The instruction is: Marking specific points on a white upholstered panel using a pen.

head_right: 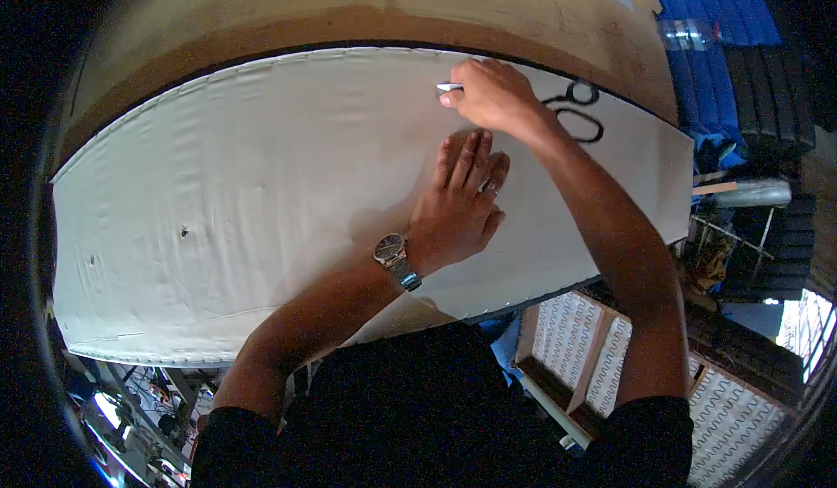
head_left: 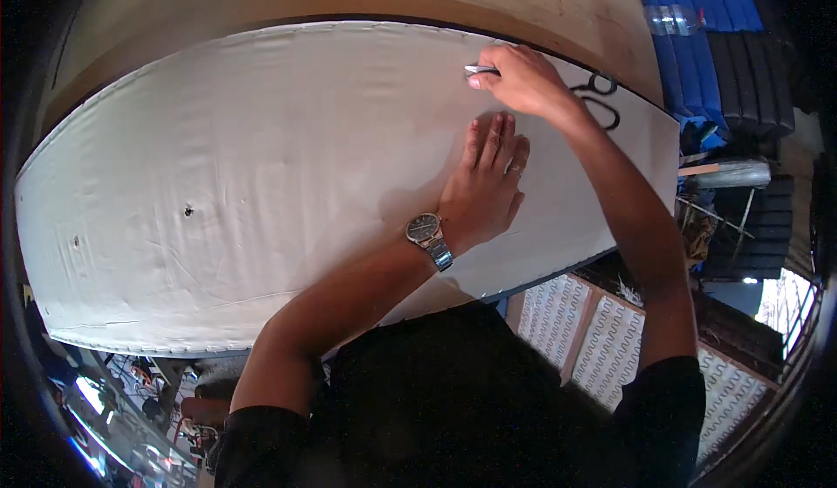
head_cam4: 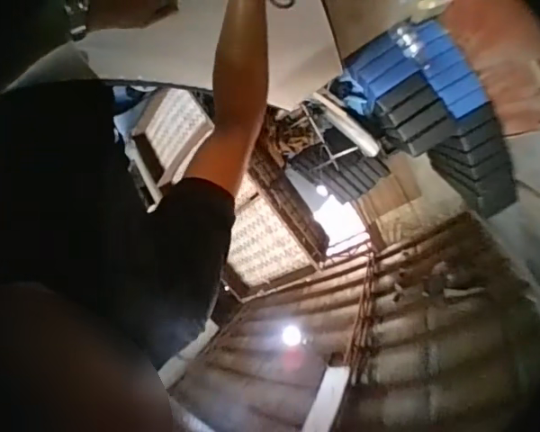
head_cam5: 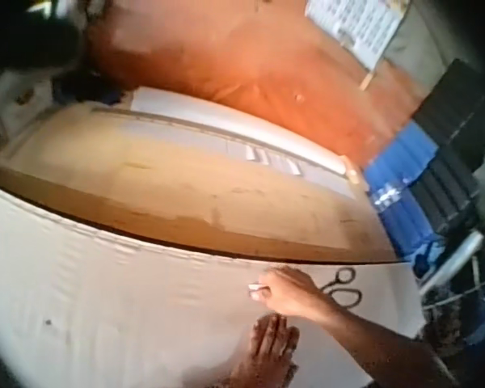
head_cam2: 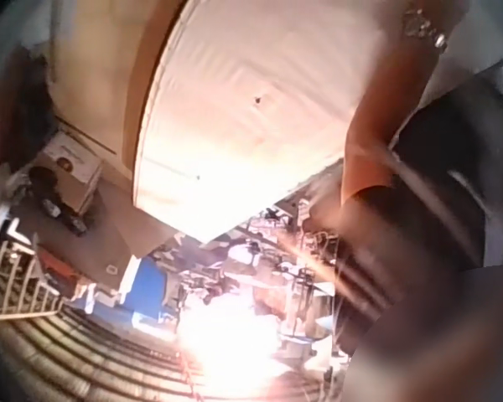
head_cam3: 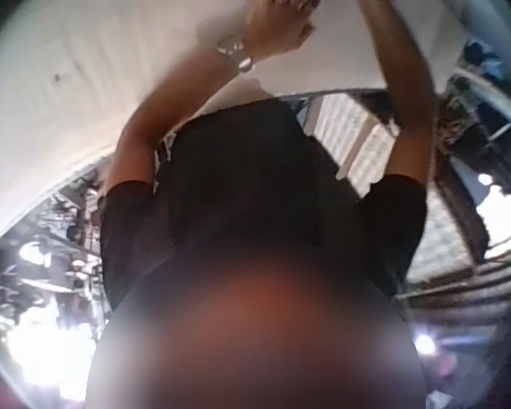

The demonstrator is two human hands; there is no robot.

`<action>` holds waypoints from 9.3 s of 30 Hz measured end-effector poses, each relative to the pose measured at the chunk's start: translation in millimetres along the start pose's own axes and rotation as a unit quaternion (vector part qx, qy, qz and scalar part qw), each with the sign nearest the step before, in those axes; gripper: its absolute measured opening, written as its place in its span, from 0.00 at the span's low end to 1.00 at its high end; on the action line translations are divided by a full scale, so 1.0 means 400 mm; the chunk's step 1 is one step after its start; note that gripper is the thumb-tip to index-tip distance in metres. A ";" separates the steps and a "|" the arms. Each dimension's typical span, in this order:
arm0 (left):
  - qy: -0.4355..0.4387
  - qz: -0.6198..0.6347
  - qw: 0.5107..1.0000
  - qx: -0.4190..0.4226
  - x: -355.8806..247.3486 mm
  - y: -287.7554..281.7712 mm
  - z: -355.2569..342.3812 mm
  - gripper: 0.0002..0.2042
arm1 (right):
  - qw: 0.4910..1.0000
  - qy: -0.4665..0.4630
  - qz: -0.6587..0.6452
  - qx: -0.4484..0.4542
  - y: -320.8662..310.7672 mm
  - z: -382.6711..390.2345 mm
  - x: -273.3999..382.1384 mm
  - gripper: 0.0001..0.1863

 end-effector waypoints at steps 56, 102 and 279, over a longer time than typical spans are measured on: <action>-0.174 0.407 0.816 -0.372 0.358 -0.259 0.038 0.08 | 0.983 0.134 -0.022 -0.127 0.058 0.083 0.027 0.13; -0.174 0.023 0.961 -0.215 0.285 -0.258 -0.003 0.21 | 0.737 -0.661 0.126 -0.069 -0.034 -0.011 0.129 0.10; 0.054 0.248 0.966 0.049 -0.084 -0.100 0.386 0.11 | 0.883 0.263 -0.384 -0.061 0.412 0.614 -0.003 0.20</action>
Point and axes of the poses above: each hand's wrist, its own z-axis away from the middle knuckle, its own y-axis out of the palm, x = y × z, the point moved 9 cm from there along -z, towards the middle knuckle, and after that the axes turned 4 degrees about x, right-handed, at the moved point
